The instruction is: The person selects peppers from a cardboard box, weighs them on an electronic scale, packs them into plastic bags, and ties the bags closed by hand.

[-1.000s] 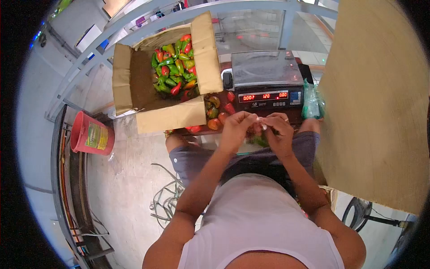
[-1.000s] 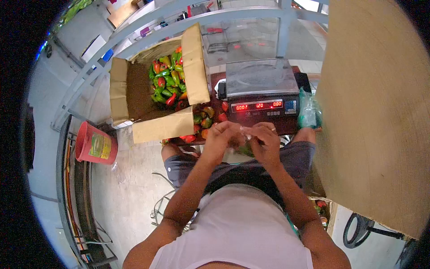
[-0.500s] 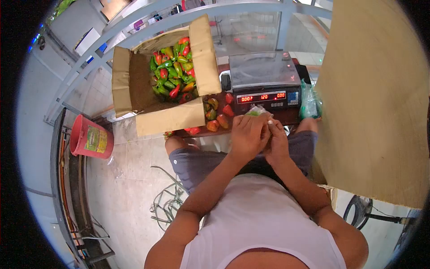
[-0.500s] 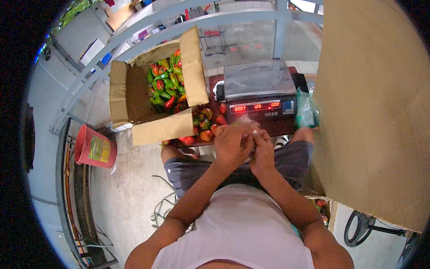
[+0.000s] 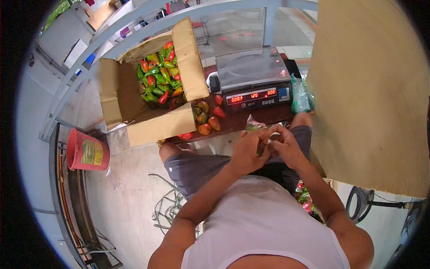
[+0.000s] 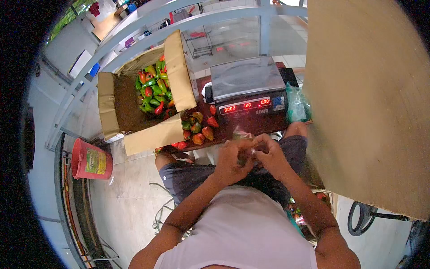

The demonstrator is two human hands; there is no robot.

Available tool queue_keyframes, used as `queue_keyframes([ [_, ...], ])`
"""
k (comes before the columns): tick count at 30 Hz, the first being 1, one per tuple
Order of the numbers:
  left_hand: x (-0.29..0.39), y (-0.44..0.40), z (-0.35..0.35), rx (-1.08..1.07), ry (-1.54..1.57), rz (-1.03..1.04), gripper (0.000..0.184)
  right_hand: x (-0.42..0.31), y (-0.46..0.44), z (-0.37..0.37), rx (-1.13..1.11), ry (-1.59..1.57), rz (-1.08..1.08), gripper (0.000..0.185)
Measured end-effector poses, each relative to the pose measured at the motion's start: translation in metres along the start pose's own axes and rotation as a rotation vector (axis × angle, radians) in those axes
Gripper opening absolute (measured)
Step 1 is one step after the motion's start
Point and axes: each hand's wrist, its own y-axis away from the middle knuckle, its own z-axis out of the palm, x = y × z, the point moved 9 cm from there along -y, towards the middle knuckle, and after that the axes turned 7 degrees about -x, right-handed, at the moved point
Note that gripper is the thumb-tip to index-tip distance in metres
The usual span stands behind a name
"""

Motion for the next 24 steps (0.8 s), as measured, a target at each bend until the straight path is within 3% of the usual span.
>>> queue_keyframes([
  [3,-0.055,0.001,0.007,0.273,0.559,-0.11,0.056,-0.026,0.007,0.005,-0.041,0.24,-0.285,0.018],
  [6,-0.074,0.005,0.017,0.349,0.675,-0.184,0.063,-0.069,0.032,0.018,-0.124,0.353,-0.403,0.018],
  [9,-0.054,-0.005,0.062,0.002,1.412,-0.445,0.066,-0.077,0.041,-0.024,0.082,0.369,-0.537,0.03],
  [12,-0.008,-0.012,0.088,-0.356,1.099,-0.531,0.071,-0.014,0.048,-0.079,0.016,-0.076,-0.299,0.062],
  [13,0.003,-0.013,0.097,-0.392,1.188,-0.551,0.075,0.022,0.066,-0.085,-0.149,-0.555,-0.172,0.086],
  [16,-0.005,-0.023,0.091,-0.446,1.162,-0.45,0.064,0.113,0.16,-0.117,-0.182,-1.021,-0.01,0.088],
  [18,-0.041,-0.019,0.09,-0.379,1.042,-0.497,0.048,0.224,0.235,-0.168,0.196,-0.885,0.181,0.088],
  [19,-0.061,-0.013,0.091,-0.326,0.987,-0.547,0.044,0.26,0.268,-0.181,0.354,-0.987,0.24,0.067],
  [22,-0.105,0.01,0.106,-0.333,0.905,-0.717,0.04,0.377,0.344,-0.216,0.81,-0.929,0.57,0.048],
  [24,-0.114,0.013,0.113,-0.362,0.838,-0.725,0.038,0.392,0.345,-0.21,0.757,-0.884,0.644,0.04],
])
